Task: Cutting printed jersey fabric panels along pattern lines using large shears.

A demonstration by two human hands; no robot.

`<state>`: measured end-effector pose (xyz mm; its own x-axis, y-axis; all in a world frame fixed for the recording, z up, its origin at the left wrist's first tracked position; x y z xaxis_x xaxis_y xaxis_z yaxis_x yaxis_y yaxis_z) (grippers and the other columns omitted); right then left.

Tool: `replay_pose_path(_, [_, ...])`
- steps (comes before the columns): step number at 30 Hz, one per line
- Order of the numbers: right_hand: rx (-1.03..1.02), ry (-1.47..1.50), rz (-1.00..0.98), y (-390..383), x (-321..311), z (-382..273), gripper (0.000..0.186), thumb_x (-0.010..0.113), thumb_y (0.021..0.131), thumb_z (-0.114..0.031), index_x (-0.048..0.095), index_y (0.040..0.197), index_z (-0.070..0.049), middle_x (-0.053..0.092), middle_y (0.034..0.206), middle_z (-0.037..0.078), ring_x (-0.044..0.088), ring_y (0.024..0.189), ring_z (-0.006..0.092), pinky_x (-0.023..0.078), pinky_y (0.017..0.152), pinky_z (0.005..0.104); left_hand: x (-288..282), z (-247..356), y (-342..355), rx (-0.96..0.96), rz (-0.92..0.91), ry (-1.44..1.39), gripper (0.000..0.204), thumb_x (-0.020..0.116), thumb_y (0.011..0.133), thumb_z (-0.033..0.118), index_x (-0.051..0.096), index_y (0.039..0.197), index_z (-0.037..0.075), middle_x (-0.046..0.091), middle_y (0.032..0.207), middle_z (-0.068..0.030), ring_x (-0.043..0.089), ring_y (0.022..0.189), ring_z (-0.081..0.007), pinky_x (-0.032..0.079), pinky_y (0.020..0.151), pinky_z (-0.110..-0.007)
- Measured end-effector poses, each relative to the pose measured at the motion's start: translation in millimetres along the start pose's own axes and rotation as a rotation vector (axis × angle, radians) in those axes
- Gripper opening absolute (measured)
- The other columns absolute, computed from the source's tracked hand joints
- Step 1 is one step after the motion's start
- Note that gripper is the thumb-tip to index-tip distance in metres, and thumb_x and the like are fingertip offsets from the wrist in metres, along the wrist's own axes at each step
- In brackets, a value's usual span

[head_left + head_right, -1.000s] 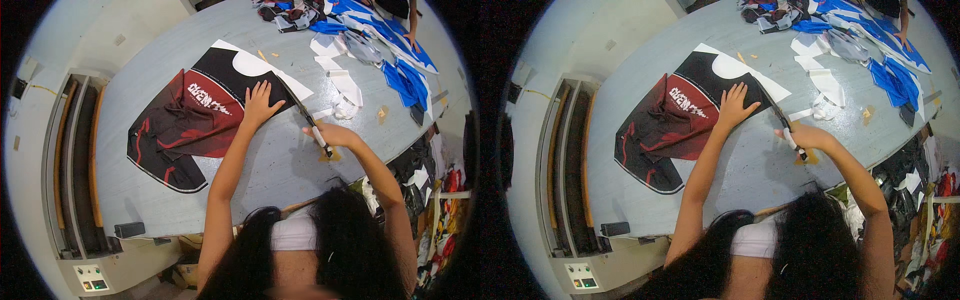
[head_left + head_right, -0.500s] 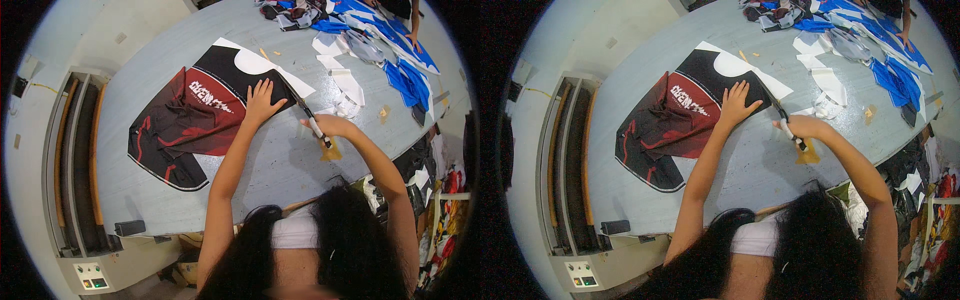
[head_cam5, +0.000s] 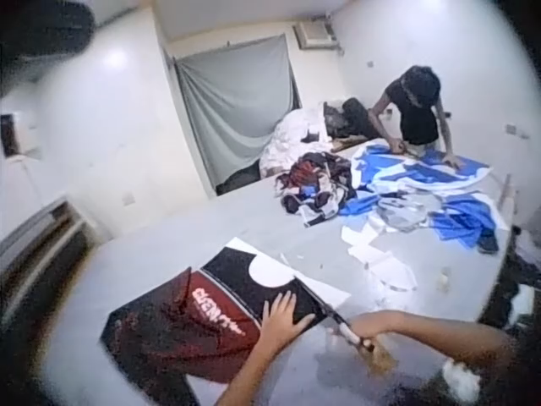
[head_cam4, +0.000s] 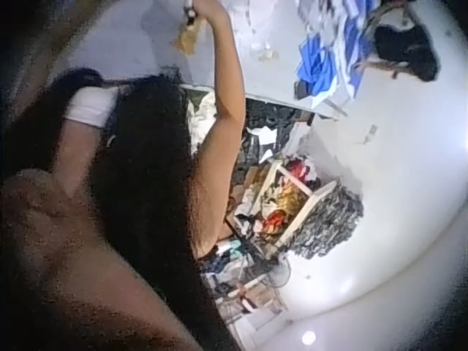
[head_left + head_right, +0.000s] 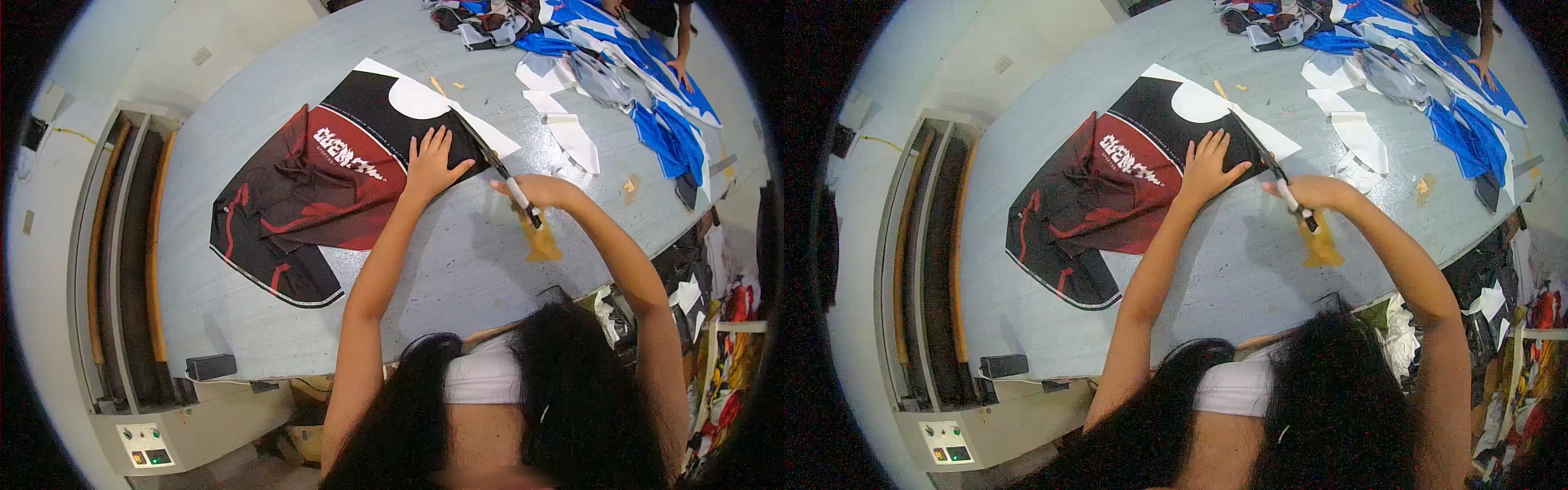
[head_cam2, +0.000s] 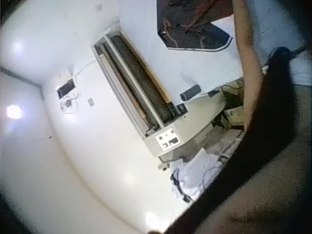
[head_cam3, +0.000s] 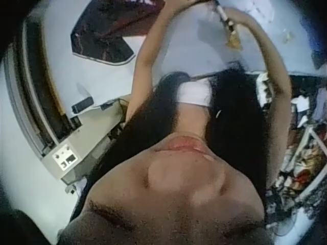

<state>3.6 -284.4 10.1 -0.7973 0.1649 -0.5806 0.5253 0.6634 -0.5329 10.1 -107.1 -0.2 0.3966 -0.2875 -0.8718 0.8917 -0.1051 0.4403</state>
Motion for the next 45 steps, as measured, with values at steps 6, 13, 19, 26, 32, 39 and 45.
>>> replay_pose_path(6, [0.167, 0.18, -0.025, 16, 0, 4, 0.07, 0.031, 0.077, -0.071, 0.049, 0.056, -0.007, 0.054, 0.053, 0.007, 0.054, 0.045, 0.0164, 0.042, 0.042, 0.0279, 0, -2, -2, 0.0, -0.002, 0.01, 0.077, 0.05, 0.074, 0.059, 0.043, 0.123, 0.0, 0.038, 0.132, -0.0126, 0.029, 0.125, -0.0265, 0.016, 0.102, -0.051])
replay_pose_path(13, [-0.046, -0.003, 0.096, 7, -6, -10, 0.067, 0.033, 0.082, -0.064, 0.048, 0.058, -0.004, 0.053, 0.051, 0.008, 0.056, 0.045, 0.0191, 0.044, 0.044, 0.0293, -1, 1, -5, -0.004, 0.008, -0.001, 0.076, 0.049, 0.074, 0.059, 0.043, 0.124, 0.001, 0.039, 0.131, -0.0125, 0.031, 0.125, -0.0265, 0.018, 0.101, -0.052])
replay_pose_path(19, [0.123, 0.328, -0.055, 24, -5, 0, 0.072, 0.031, 0.078, -0.071, 0.051, 0.056, -0.005, 0.053, 0.048, 0.007, 0.055, 0.043, 0.0165, 0.044, 0.044, 0.0267, -2, -3, -2, -0.002, 0.018, 0.007, 0.075, 0.051, 0.074, 0.058, 0.043, 0.123, 0.001, 0.039, 0.131, -0.0128, 0.031, 0.124, -0.027, 0.017, 0.101, -0.052])
replay_pose_path(26, [0.009, 0.313, 0.022, 21, -11, -5, 0.063, 0.043, 0.078, -0.065, 0.048, 0.075, -0.002, 0.049, 0.054, 0.008, 0.055, 0.045, 0.0171, 0.048, 0.042, 0.0321, 0, 1, -2, -0.018, -0.043, 0.006, 0.074, 0.05, 0.076, 0.056, 0.041, 0.125, 0.002, 0.035, 0.134, -0.0128, 0.029, 0.126, -0.0264, 0.017, 0.102, -0.051])
replay_pose_path(32, [0.148, 0.397, -0.047, 22, -15, -13, 0.061, 0.044, 0.078, -0.063, 0.05, 0.08, -0.002, 0.048, 0.057, 0.008, 0.055, 0.047, 0.0172, 0.048, 0.044, 0.033, -1, -1, -3, -0.026, -0.045, 0.013, 0.075, 0.051, 0.075, 0.057, 0.041, 0.125, 0.002, 0.035, 0.134, -0.0127, 0.029, 0.126, -0.0265, 0.016, 0.102, -0.051])
replay_pose_path(39, [0.074, 0.456, 0.045, 44, -21, -16, 0.054, 0.047, 0.081, -0.055, 0.048, 0.074, -0.001, 0.045, 0.047, 0.006, 0.051, 0.038, 0.018, 0.046, 0.04, 0.0313, -1, -3, -4, -0.015, -0.015, 0.019, 0.075, 0.051, 0.075, 0.057, 0.042, 0.125, 0.002, 0.037, 0.133, -0.0132, 0.03, 0.126, -0.0268, 0.018, 0.101, -0.051])
replay_pose_path(45, [-0.074, 0.845, 0.167, 37, -15, 6, 0.042, 0.059, 0.078, -0.045, 0.044, 0.072, -0.006, 0.043, 0.055, 0.002, 0.05, 0.04, 0.0143, 0.044, 0.039, 0.0282, 1, -1, -2, 0.002, 0.004, 0.007, 0.076, 0.051, 0.075, 0.057, 0.042, 0.124, 0.001, 0.038, 0.132, -0.0134, 0.03, 0.125, -0.0268, 0.018, 0.102, -0.051])
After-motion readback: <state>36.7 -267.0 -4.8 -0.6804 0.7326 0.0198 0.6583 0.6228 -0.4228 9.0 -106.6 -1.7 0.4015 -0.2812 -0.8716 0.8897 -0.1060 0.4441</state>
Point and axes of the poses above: each hand's wrist, its own y-axis towards the middle knuckle, its own x-axis out of the palm, z = x × y, the point moved 6 cm from there along y, towards the middle knuckle
